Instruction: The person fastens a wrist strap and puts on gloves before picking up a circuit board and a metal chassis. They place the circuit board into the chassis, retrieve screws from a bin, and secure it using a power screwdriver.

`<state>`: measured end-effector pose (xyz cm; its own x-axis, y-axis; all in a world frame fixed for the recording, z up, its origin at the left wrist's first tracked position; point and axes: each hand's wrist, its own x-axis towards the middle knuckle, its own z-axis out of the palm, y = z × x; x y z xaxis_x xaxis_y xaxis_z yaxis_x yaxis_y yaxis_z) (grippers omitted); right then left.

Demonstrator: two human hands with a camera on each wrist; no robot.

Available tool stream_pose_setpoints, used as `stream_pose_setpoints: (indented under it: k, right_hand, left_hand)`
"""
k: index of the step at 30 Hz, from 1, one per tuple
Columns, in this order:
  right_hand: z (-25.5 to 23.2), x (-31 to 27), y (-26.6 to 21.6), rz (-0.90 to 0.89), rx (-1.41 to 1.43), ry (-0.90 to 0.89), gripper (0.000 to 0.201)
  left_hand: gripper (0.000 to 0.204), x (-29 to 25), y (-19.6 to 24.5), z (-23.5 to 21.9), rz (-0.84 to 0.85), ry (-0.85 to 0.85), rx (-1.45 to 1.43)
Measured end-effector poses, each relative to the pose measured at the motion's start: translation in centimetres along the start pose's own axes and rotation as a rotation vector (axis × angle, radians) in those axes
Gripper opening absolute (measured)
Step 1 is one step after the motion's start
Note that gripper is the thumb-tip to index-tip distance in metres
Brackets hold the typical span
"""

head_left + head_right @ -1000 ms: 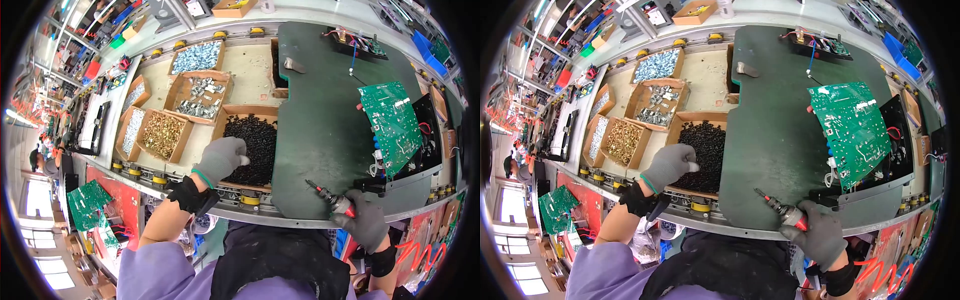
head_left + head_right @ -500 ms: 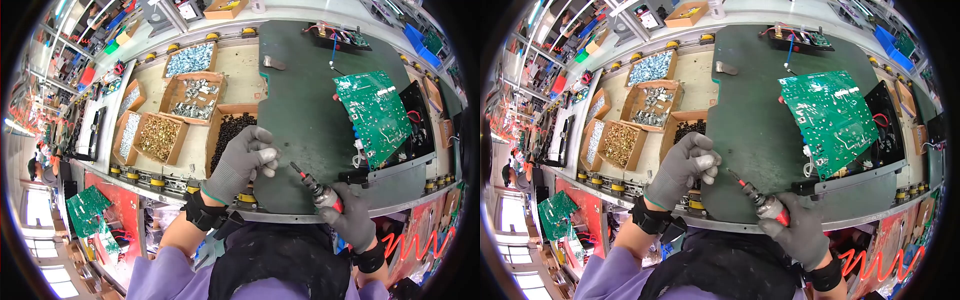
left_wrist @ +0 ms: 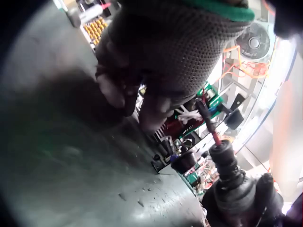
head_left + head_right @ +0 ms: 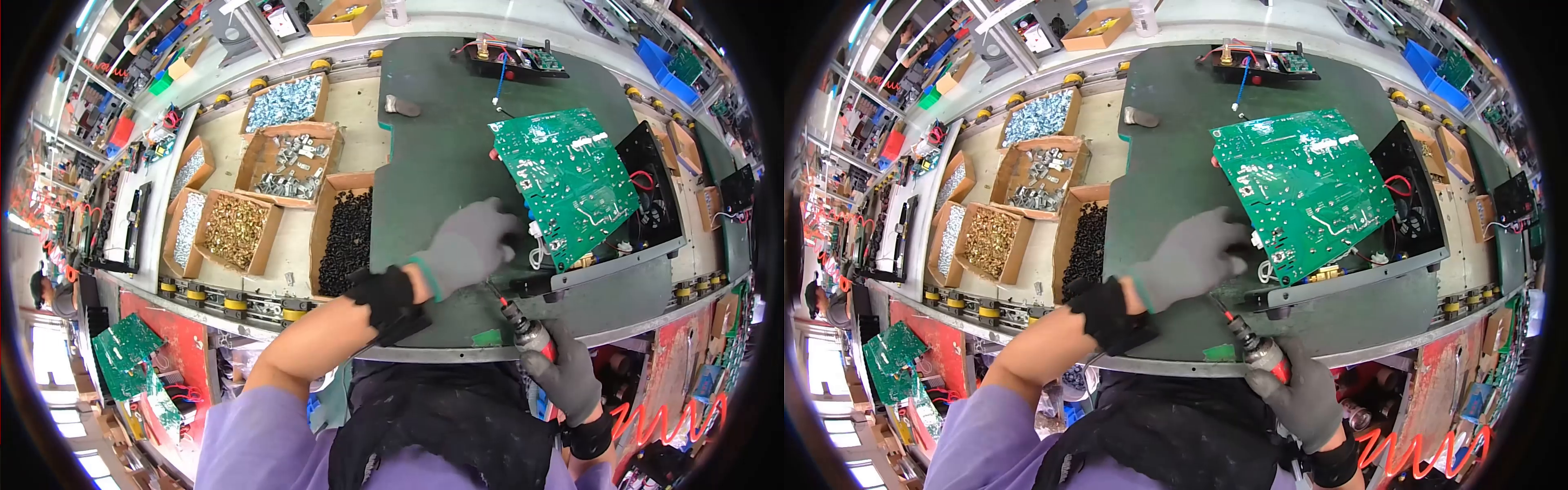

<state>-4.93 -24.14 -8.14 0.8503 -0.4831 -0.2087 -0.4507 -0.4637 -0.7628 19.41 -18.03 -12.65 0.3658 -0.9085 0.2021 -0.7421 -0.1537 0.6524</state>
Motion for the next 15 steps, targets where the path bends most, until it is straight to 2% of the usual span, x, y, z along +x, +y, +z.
stream_pose_setpoints:
  k: [2, 3, 5, 9, 11, 15]
  right_hand:
    - [-0.5, -0.6, -0.1, 0.024, 0.046, 0.009, 0.055]
    - [-0.6, -0.8, -0.2, 0.034, 0.09, 0.01, 0.054]
    - [-0.5, -1.1, 0.1, 0.038, 0.106, 0.02, 0.054]
    - [-0.7, -1.6, 1.0, 0.047, 0.11, 0.019, 0.052]
    - [-0.9, -1.7, 0.8, 0.062, 0.113, 0.011, 0.052]
    - [-1.1, -1.9, 1.4, 0.058, 0.076, 0.017, 0.052]
  left_hand:
    - [0.032, 1.9, 0.5, 1.8, 0.055, -0.182, 0.129]
    - [0.032, 2.2, 0.9, 2.2, 0.054, -0.179, 0.129]
    - [0.026, 2.5, 1.7, 2.6, 0.19, -0.298, 0.321]
    - [0.024, 2.7, 1.8, 3.0, 0.208, -0.286, 0.31]
    - [0.023, 2.7, 1.4, 3.8, 0.229, -0.203, 0.308]
    - [0.026, 2.9, 1.8, 3.5, 0.198, -0.3, 0.32]
